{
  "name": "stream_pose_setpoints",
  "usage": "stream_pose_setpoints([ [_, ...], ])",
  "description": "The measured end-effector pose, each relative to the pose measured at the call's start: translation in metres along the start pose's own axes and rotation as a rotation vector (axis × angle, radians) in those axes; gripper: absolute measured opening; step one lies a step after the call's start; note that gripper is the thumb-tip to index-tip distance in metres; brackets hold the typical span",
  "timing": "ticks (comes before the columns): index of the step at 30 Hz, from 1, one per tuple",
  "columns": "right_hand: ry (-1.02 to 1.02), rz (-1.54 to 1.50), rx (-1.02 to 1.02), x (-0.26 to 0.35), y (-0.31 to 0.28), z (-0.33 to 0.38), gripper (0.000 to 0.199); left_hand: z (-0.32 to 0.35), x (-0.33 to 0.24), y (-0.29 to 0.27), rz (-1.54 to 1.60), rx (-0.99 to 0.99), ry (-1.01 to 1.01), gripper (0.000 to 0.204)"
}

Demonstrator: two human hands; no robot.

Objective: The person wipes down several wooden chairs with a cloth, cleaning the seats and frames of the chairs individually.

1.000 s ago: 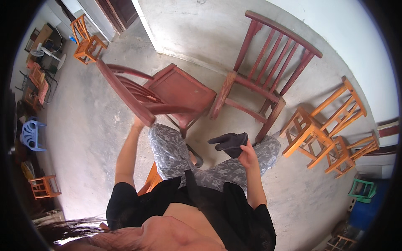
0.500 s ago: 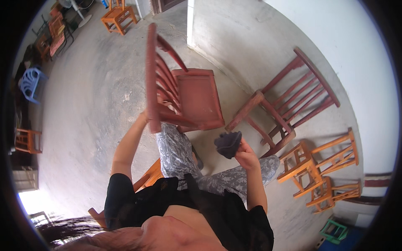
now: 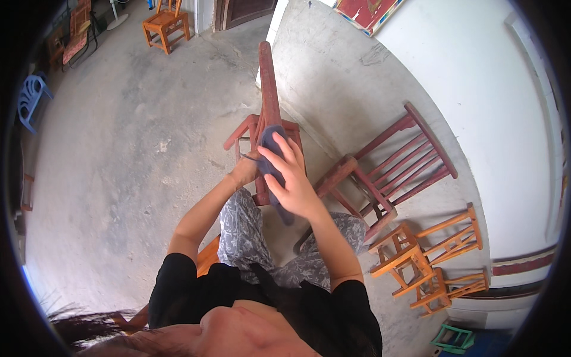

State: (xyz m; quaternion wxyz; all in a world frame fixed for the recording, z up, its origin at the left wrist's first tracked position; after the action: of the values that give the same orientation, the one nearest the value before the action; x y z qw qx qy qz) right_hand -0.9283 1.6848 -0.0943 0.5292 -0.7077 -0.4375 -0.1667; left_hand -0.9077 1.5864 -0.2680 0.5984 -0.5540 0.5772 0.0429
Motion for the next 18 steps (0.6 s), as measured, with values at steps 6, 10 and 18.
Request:
stream_pose_setpoints([
  [6, -0.017, 0.138, 0.059, -0.081, 0.008, -0.126, 0.042, 0.01, 0.015, 0.01, -0.37, 0.087, -0.141, 0.025],
  [10, 0.071, 0.235, -0.003, -0.148, 0.008, -0.231, 0.041, 0.009, -0.012, -0.014, -0.296, 0.061, -0.206, 0.029],
  [18, 0.039, 0.082, -0.175, -0.129, 0.038, -0.223, 0.044, 0.038, -0.065, -0.094, 1.012, -0.441, -0.287, 0.06],
])
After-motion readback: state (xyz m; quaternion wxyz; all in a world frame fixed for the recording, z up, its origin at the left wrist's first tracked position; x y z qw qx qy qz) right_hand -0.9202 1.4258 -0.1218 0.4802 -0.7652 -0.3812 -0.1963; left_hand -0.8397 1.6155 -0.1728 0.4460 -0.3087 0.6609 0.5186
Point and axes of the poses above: each hand's wrist, its own z-axis away from the middle knuckle, its own y-axis out of the palm, x = y × z, the point moved 10 cm from there along -z, towards the middle knuckle, and after that the axes turned 9 degrees about -z, right-handed, at the moved point
